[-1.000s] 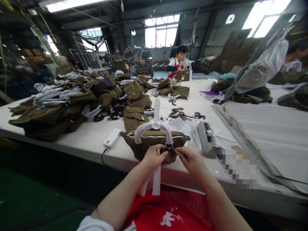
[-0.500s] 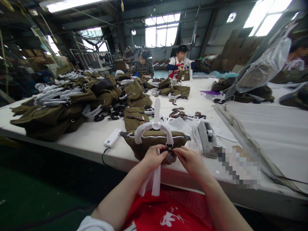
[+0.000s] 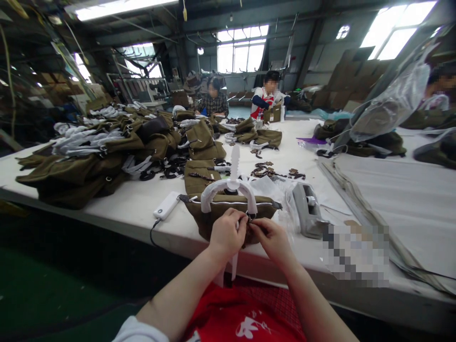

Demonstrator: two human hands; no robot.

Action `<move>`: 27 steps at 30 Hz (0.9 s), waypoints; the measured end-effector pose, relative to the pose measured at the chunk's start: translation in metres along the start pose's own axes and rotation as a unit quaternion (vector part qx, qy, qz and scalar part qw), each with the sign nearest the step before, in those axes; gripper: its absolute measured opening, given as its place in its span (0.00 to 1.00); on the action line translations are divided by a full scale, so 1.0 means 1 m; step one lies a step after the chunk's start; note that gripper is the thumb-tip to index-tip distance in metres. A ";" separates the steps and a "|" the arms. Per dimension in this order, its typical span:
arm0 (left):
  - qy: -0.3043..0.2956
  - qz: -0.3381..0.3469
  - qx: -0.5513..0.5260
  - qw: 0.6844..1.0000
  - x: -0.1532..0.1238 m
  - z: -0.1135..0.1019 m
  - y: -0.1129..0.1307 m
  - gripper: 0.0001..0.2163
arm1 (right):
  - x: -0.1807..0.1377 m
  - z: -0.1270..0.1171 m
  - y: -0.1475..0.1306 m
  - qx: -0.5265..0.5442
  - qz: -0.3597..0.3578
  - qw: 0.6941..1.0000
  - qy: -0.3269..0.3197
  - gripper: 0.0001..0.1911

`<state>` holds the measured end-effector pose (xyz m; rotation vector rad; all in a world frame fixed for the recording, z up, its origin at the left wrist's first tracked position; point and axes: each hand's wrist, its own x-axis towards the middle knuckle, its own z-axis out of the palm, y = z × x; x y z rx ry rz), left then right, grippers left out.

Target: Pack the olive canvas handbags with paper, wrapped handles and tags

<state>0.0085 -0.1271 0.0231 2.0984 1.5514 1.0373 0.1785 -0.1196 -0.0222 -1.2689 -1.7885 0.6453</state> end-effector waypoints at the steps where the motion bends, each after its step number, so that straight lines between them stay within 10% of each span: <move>1: 0.001 -0.001 0.004 1.000 0.003 0.001 0.000 0.10 | 0.000 0.001 0.000 0.003 0.000 1.000 0.005 0.12; 27: -0.076 -0.127 -0.136 0.980 0.008 0.023 -0.016 0.09 | 0.002 -0.002 0.003 0.000 0.046 0.999 0.011 0.17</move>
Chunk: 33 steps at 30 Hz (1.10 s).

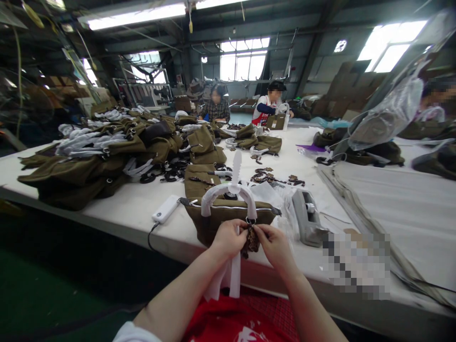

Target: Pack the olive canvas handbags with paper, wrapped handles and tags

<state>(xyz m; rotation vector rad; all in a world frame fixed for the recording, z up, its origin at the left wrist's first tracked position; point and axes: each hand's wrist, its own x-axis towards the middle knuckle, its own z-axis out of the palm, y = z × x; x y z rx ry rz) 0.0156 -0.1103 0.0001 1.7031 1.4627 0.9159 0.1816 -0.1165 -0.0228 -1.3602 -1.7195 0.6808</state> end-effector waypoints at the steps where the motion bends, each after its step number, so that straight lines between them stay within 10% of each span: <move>1: 0.002 0.005 0.004 1.000 0.000 0.000 -0.001 0.09 | 0.001 -0.001 0.000 0.000 -0.005 1.000 -0.012 0.17; 12: 0.053 0.113 0.109 0.986 -0.006 -0.010 0.002 0.08 | 0.003 -0.016 0.007 -0.004 0.003 0.999 -0.038 0.13; 33: 0.089 0.069 0.187 0.976 -0.002 0.000 0.015 0.08 | 0.017 -0.023 0.012 -0.014 -0.076 0.996 -0.042 0.12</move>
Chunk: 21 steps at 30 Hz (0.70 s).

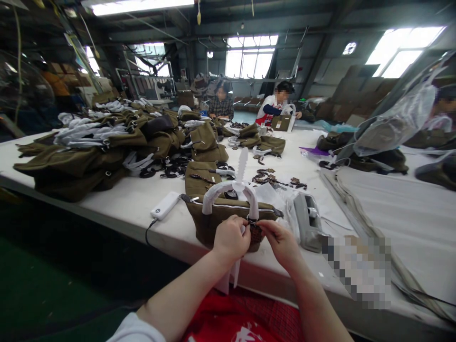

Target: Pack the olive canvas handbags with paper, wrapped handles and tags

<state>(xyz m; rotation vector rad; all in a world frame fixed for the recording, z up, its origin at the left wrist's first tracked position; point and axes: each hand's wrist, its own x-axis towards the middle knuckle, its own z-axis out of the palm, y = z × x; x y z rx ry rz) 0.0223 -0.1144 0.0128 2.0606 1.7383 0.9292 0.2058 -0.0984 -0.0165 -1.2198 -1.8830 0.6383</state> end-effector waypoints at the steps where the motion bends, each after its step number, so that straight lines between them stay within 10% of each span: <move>1: 0.001 -0.002 -0.002 1.000 0.000 0.000 0.000 0.08 | 0.000 0.000 0.000 -0.006 -0.003 1.000 -0.004 0.12; 21: 0.031 0.003 -0.013 0.999 0.004 0.003 0.001 0.06 | 0.006 -0.001 -0.012 -0.138 -0.040 0.990 -0.012 0.12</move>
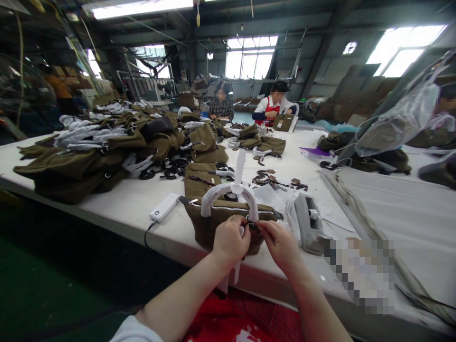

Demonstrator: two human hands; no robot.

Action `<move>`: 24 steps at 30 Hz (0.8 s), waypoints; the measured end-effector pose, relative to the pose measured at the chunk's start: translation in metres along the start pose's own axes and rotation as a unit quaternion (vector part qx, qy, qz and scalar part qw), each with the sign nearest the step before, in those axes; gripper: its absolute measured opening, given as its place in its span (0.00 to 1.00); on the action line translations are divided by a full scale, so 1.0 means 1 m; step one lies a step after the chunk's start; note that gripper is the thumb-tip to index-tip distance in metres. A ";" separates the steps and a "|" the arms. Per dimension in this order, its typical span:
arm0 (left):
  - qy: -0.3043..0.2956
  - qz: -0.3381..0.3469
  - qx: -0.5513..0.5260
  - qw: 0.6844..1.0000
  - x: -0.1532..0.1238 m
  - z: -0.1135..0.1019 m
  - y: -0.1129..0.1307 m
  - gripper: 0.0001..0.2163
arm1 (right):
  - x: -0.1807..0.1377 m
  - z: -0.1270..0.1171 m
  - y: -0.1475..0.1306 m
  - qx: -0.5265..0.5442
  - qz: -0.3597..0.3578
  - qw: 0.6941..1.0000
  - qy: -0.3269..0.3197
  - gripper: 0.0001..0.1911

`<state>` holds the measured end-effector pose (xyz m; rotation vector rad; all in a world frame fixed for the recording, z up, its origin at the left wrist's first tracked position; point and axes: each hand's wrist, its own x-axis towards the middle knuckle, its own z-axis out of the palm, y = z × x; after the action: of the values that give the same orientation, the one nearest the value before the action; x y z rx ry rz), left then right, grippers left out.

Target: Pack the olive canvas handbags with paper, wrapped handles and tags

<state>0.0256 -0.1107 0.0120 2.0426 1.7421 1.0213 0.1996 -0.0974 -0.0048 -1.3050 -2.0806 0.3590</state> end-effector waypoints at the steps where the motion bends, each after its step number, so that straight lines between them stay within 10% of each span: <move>1: 0.003 -0.003 0.000 1.000 0.000 0.000 0.000 0.06 | -0.001 0.000 -0.001 -0.009 -0.004 1.000 0.001 0.12; 18: 0.007 0.043 -0.052 0.998 -0.009 0.005 0.003 0.06 | -0.007 0.004 -0.007 -0.064 -0.008 0.998 0.015 0.11; 24: 0.017 -0.065 -0.217 0.974 0.000 0.013 -0.009 0.07 | -0.009 0.008 -0.006 -0.053 0.008 0.999 0.011 0.12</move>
<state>0.0275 -0.1057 -0.0023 1.6271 1.4815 1.2669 0.1929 -0.1079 -0.0106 -1.3805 -2.0957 0.2429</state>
